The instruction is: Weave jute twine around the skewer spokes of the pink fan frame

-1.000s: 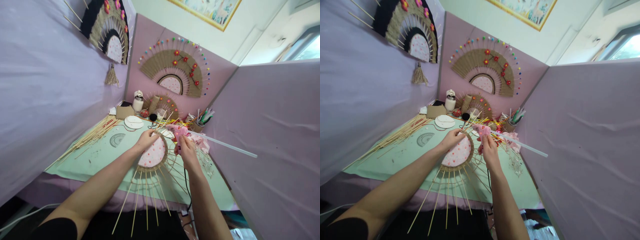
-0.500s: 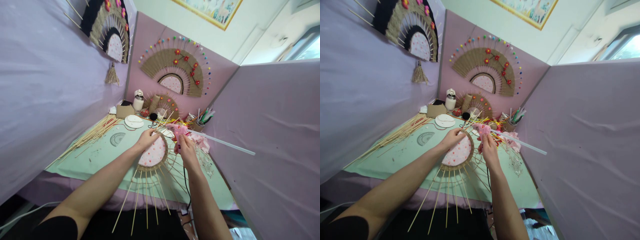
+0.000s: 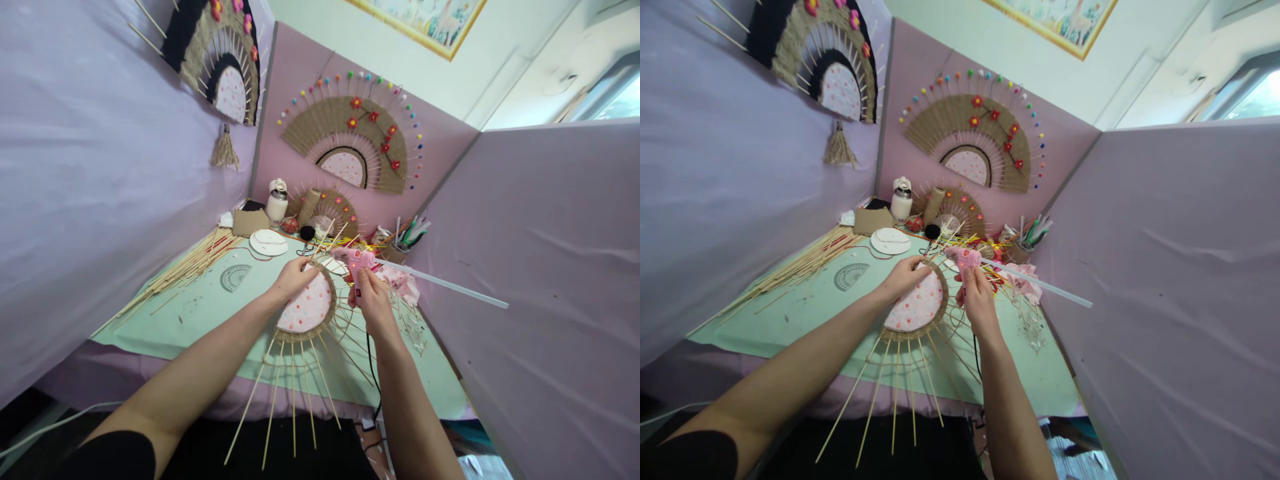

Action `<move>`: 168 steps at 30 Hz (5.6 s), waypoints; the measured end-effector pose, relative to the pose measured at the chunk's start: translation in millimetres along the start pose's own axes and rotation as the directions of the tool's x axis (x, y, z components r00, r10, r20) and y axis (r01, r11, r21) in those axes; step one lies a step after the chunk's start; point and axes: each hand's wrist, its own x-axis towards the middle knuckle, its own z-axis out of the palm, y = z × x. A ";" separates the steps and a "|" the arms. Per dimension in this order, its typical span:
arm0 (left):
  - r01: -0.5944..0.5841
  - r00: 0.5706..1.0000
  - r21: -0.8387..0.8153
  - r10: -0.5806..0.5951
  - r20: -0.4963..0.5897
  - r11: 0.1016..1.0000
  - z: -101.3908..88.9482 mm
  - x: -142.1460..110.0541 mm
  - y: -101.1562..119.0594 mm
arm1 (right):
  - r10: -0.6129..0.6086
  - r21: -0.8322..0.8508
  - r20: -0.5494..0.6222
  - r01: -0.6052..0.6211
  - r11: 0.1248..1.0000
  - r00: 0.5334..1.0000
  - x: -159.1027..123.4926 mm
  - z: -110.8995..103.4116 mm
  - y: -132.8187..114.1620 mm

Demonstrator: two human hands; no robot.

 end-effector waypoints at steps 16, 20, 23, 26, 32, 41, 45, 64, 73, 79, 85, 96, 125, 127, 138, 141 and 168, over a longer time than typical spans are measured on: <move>0.010 1.000 0.024 -0.010 0.001 1.000 -1.1 -1.4 3.8 | 0.013 0.040 -0.005 -0.013 0.999 1.000 0.0 0.6 -1.1; 0.009 1.000 0.017 -0.009 -0.002 1.000 -0.9 -0.9 3.8 | 0.014 0.035 -0.011 -0.013 0.999 1.000 0.3 0.4 -0.3; 0.008 1.000 0.023 -0.008 -0.002 1.000 -0.7 -0.5 3.7 | 0.001 0.028 -0.016 -0.001 1.000 1.000 0.5 0.3 0.5; 0.018 1.000 0.015 -0.018 0.003 1.000 -0.9 -0.6 4.2 | -0.003 0.039 -0.018 0.004 0.999 1.000 0.5 0.1 0.9; 0.033 0.999 0.012 -0.033 0.002 0.999 -1.0 -1.5 6.0 | -0.001 0.033 -0.013 0.001 0.999 1.000 0.2 0.0 -0.2; 0.025 1.000 0.007 -0.025 -0.003 1.000 -0.9 -1.3 6.1 | 0.007 0.025 -0.016 -0.006 1.000 1.000 0.4 0.6 -1.1; 0.030 1.000 0.012 -0.030 -0.003 0.999 -1.0 -1.6 6.5 | 0.012 0.035 -0.014 -0.012 0.999 1.000 0.3 0.8 -1.8; 0.012 1.000 0.028 -0.012 0.003 1.000 -1.2 -2.1 6.9 | 0.016 0.038 -0.028 -0.015 0.999 0.999 0.9 0.5 -0.7; 0.016 1.000 0.030 -0.017 0.003 0.999 -1.0 -2.7 8.0 | 0.016 0.039 -0.025 -0.015 0.999 1.000 1.0 0.7 -1.4; 0.015 1.000 0.034 -0.015 0.017 0.999 -1.9 -3.0 8.5 | 0.010 0.040 -0.028 -0.009 0.999 1.000 1.8 0.0 0.3; 0.016 1.000 0.021 -0.016 0.013 1.000 -1.0 -2.9 7.5 | 0.006 0.040 -0.025 -0.005 0.999 1.000 3.0 0.4 2.5; 0.009 1.000 0.039 -0.009 0.009 0.999 -1.7 -2.7 7.6 | 0.021 0.039 -0.025 -0.020 0.999 0.999 2.8 1.2 2.7; 0.363 0.930 -0.388 -0.353 0.099 0.847 -14.5 5.8 3.3 | -0.048 -0.792 0.044 0.064 0.607 0.998 -5.5 -197.9 168.7; 0.374 0.927 -0.395 -0.354 0.127 0.839 -13.8 4.0 5.4 | -0.052 -0.829 0.059 0.078 0.554 0.997 -5.5 -196.3 173.6; 0.328 0.929 -0.380 -0.222 0.298 0.865 -10.5 -10.3 23.4 | -0.118 -0.349 0.089 0.142 0.926 0.989 21.6 -119.9 58.6; 0.311 0.932 -0.455 -0.174 0.317 0.834 -9.3 -10.3 22.1 | -0.074 -0.129 0.212 0.102 0.986 0.975 41.3 -64.6 45.3; 0.323 0.931 -0.587 -0.138 0.338 0.742 -4.0 -11.5 18.1 | -0.033 0.431 0.322 -0.116 0.895 0.946 76.5 27.1 42.8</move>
